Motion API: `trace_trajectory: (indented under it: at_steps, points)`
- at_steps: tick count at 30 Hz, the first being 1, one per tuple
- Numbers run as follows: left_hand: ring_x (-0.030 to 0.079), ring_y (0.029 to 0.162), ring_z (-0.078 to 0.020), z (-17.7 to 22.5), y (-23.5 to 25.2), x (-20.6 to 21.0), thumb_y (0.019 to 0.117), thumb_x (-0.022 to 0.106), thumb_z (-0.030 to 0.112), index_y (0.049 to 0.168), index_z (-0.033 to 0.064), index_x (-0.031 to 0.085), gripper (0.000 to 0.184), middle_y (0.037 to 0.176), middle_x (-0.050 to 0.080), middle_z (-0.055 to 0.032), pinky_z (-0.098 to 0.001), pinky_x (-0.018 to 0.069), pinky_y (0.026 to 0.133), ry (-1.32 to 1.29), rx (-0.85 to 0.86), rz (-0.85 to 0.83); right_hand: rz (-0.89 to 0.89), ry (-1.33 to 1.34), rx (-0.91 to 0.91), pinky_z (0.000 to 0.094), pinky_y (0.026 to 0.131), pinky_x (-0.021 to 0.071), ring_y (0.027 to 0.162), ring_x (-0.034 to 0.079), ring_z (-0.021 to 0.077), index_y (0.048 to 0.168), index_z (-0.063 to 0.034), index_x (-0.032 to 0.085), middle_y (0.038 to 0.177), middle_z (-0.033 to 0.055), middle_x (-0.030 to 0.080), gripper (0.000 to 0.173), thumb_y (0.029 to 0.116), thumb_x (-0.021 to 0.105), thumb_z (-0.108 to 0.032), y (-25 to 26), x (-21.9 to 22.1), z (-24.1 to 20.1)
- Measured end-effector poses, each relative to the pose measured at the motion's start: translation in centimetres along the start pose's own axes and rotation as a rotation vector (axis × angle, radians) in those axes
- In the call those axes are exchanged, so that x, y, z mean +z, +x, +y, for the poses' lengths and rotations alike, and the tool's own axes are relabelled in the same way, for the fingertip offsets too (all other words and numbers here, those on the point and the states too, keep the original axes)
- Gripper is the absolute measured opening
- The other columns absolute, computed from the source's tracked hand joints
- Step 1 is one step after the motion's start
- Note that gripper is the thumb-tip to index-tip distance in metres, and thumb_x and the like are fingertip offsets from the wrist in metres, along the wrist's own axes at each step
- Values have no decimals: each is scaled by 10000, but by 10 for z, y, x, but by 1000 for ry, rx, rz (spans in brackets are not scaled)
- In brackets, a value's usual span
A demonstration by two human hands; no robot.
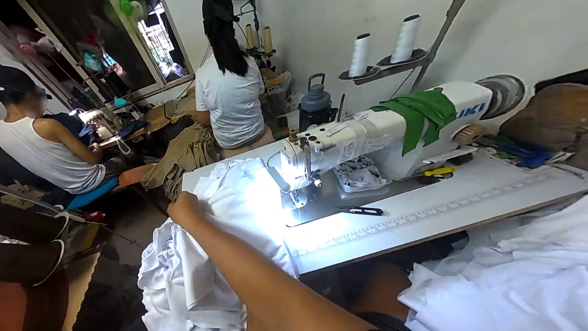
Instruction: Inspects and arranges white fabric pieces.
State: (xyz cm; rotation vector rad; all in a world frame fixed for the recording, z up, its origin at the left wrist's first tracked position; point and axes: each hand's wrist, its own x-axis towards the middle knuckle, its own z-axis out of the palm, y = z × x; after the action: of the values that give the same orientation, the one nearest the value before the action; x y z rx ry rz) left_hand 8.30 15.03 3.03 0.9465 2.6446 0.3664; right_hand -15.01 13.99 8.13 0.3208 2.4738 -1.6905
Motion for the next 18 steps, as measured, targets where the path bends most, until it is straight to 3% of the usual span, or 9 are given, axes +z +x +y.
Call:
trace_trajectory:
  at_steps: [2,3,6,8,10,12,15,16,18]
  points:
    - [720,983,-392,-45,4,56,890,630,382,984,-45,756,455,984,748,-222,-560,536,914,-7,147,617,41,-54,-131,563,858,538,1031,672,360,1119,32,667,1115,229,668,266,1013,570,-192,2,1,1]
    - [731,901,-358,-57,3,62,821,685,344,949,-95,721,458,922,738,-228,-516,575,844,-78,160,783,39,-79,-209,561,905,533,1088,653,366,1191,30,664,1200,233,638,284,1021,562,-173,3,-1,1]
    - [695,1054,-137,-76,-8,23,832,678,148,1242,-151,602,513,1144,709,-200,-316,559,960,-466,15,918,39,-219,-577,539,958,538,1130,648,359,1290,5,640,1267,241,621,333,1008,601,-166,10,-17,1]
    - [656,1051,-6,-88,-13,-9,870,652,87,1190,-129,633,386,1130,713,-103,-203,529,962,-708,-34,1053,104,-235,-931,493,935,562,1070,673,306,1267,-3,663,1184,203,665,346,986,654,-205,10,-45,3]
    - [671,981,15,-98,-20,-36,908,625,87,1179,-47,654,304,1070,724,11,-196,569,887,-873,-18,1123,178,-135,-1153,395,926,584,1045,684,200,1237,-19,680,1157,126,697,310,993,654,-209,-15,-90,12]
    - [687,921,-4,-98,-29,-63,921,600,69,1196,-12,642,289,1020,724,48,-214,594,833,-962,-13,1170,216,59,-1030,324,907,569,982,683,144,1144,29,702,1072,108,716,211,1009,602,-98,-80,-139,28]
    - [679,834,35,-92,-49,-108,934,555,33,1131,71,642,218,911,711,128,-180,597,765,-945,-19,1252,401,296,-618,195,526,475,553,534,13,852,-57,675,686,-38,618,283,1044,541,-216,-125,-153,97]
    - [670,825,57,-94,-57,-122,945,538,36,1121,92,633,207,899,703,153,-160,588,756,-897,-14,1271,328,309,-425,216,478,436,501,496,41,874,-24,676,663,1,613,344,1069,520,-260,-127,-142,119]
    - [654,860,65,-102,-79,-149,983,497,33,1146,39,593,189,935,687,120,-150,569,790,-784,-11,1275,-45,285,-65,242,501,426,532,518,59,1149,-13,691,791,39,692,390,1100,455,-320,-121,-112,141]
